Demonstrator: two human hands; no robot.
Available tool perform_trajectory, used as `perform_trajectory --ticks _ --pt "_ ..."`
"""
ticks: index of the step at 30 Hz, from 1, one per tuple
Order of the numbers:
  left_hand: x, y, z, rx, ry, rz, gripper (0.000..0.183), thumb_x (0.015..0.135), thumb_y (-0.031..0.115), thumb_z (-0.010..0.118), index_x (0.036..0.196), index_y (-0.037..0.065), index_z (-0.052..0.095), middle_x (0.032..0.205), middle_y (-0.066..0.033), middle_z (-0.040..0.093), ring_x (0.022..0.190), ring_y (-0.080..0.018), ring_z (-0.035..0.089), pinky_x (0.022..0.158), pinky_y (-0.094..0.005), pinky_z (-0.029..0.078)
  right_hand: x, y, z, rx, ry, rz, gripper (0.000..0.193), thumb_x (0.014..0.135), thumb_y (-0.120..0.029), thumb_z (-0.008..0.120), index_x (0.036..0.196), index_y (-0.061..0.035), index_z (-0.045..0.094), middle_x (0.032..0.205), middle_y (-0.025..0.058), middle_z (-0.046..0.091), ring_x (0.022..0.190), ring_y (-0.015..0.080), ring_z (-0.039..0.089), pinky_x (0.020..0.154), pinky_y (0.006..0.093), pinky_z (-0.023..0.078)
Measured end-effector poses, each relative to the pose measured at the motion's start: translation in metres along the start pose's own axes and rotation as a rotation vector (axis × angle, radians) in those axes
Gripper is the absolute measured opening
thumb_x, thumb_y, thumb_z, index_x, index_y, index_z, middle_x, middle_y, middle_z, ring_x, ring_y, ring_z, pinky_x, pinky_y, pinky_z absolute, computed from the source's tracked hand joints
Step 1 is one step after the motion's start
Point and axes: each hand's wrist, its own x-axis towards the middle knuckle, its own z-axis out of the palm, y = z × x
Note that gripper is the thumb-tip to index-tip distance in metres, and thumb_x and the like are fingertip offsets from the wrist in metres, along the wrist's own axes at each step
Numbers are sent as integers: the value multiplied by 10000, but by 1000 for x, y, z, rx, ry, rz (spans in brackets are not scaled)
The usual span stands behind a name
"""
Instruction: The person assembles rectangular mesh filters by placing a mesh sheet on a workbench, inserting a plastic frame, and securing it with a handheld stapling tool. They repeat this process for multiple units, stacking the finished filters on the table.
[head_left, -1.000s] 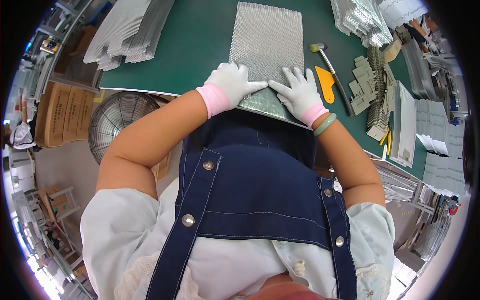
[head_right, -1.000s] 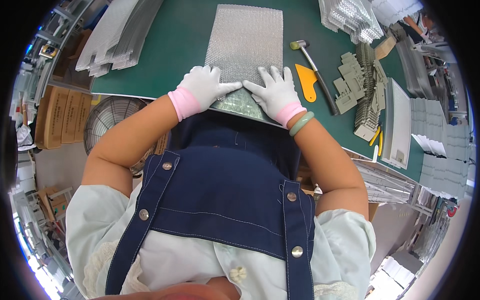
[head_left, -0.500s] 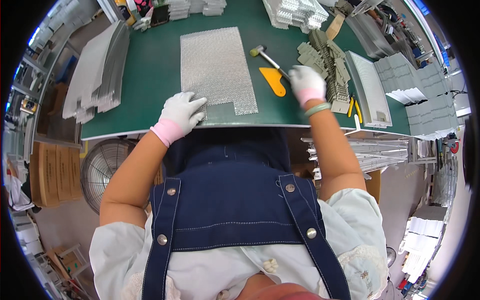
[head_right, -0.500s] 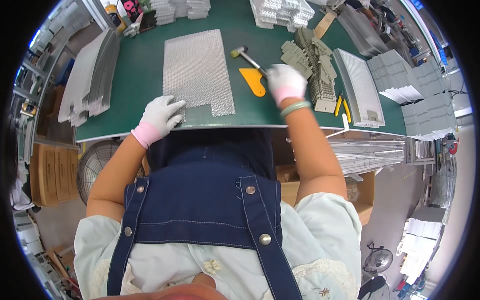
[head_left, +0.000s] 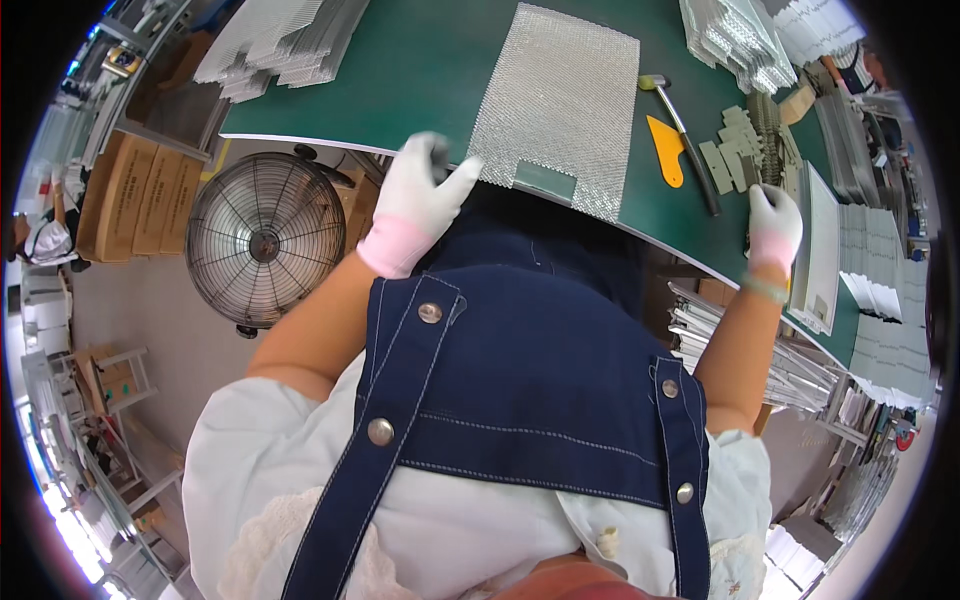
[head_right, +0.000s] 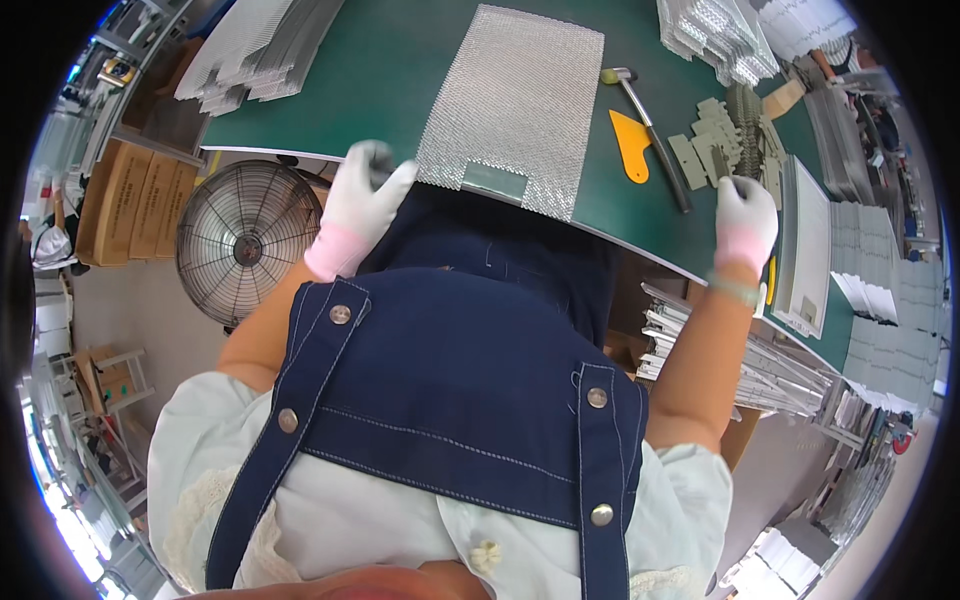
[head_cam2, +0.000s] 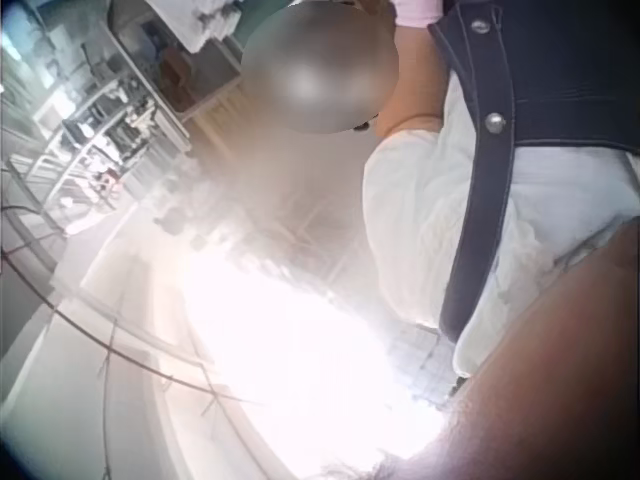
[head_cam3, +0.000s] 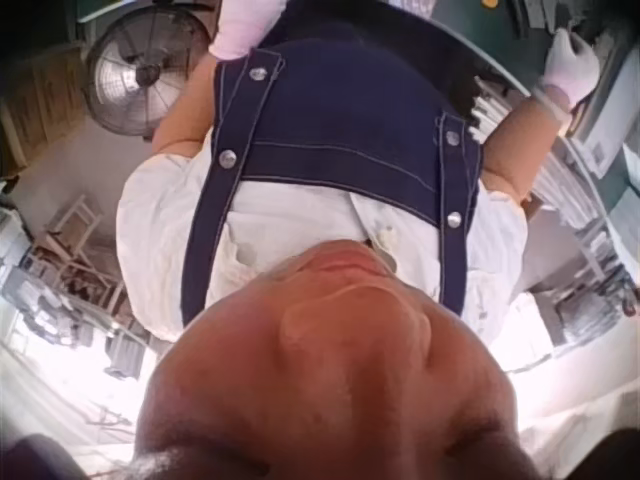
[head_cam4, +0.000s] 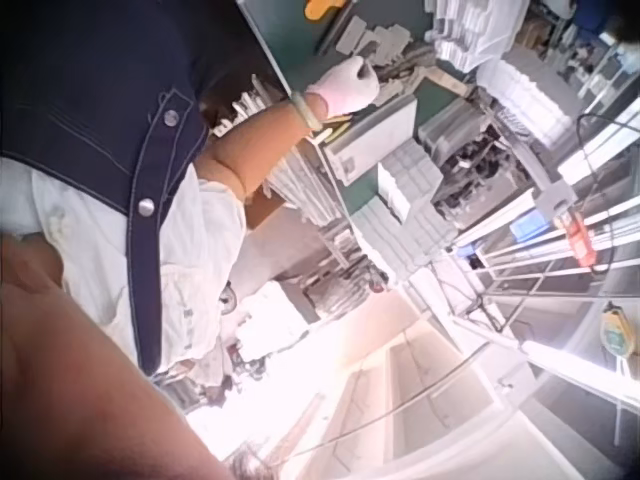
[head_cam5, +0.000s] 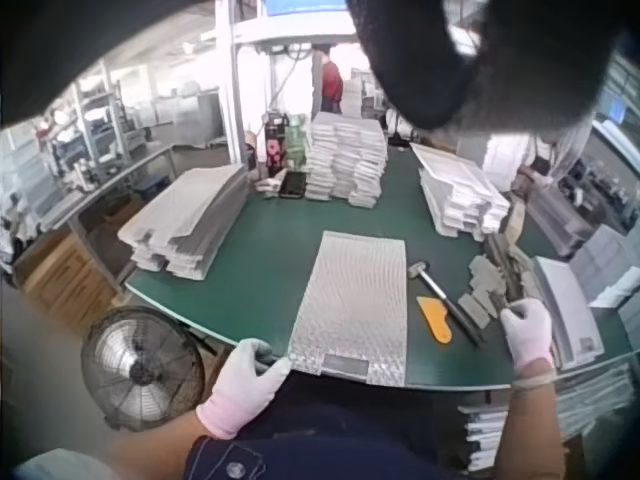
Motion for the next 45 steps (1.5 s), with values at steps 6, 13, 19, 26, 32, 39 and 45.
perform_trajectory --ticks 6,13,19,26,32,39,45 --pt "6 -44 46 -809 -559 -731 888 943 660 485 1383 -110 431 1311 -255 559 907 -216 613 772 -293 497 -149 -92 29 1100 -543 160 222 868 -98 742 1051 3 667 947 45 655 814 92 584 744 236 491" --pt "3 -35 64 -966 -416 -650 454 949 395 651 1221 39 578 1142 -124 632 952 -182 591 717 -256 485 -186 -115 86 1636 -1178 864 298 940 -124 630 1208 -12 564 1002 92 659 806 173 635 776 332 552" --pt "-4 -27 67 -1061 -391 -684 470 952 399 636 1227 22 582 1173 -128 626 1071 -207 580 886 -317 454 -184 -100 115 1816 -1320 895 301 969 -99 590 1248 -7 526 1065 126 637 919 206 647 808 323 560" --pt "-5 -34 76 -1059 -331 -537 293 963 260 625 1117 13 658 1071 -91 680 992 -182 625 902 -325 454 -191 -126 124 1883 -1070 790 313 961 -89 609 1260 -46 525 1113 104 624 940 210 648 847 358 570" --pt "-4 -35 81 -1166 -293 -561 245 910 219 698 1027 5 690 963 -63 704 876 -151 647 814 -294 487 -188 -130 127 1841 -1064 754 321 966 -111 613 1271 -63 525 1122 84 623 978 209 636 876 381 543" --pt "-5 -37 81 -1216 -348 -579 264 970 233 614 1107 11 656 1037 -77 680 954 -178 620 879 -326 459 -187 -128 121 1815 -1096 750 314 973 -110 601 1275 -70 523 1138 80 616 986 206 632 875 383 533" --pt "-5 -37 81 -1201 -350 -579 245 969 227 614 1095 21 656 1027 -74 677 949 -175 618 871 -323 457 -187 -129 121 1834 -1076 781 315 967 -102 607 1267 -61 520 1123 94 621 960 208 641 851 375 555"
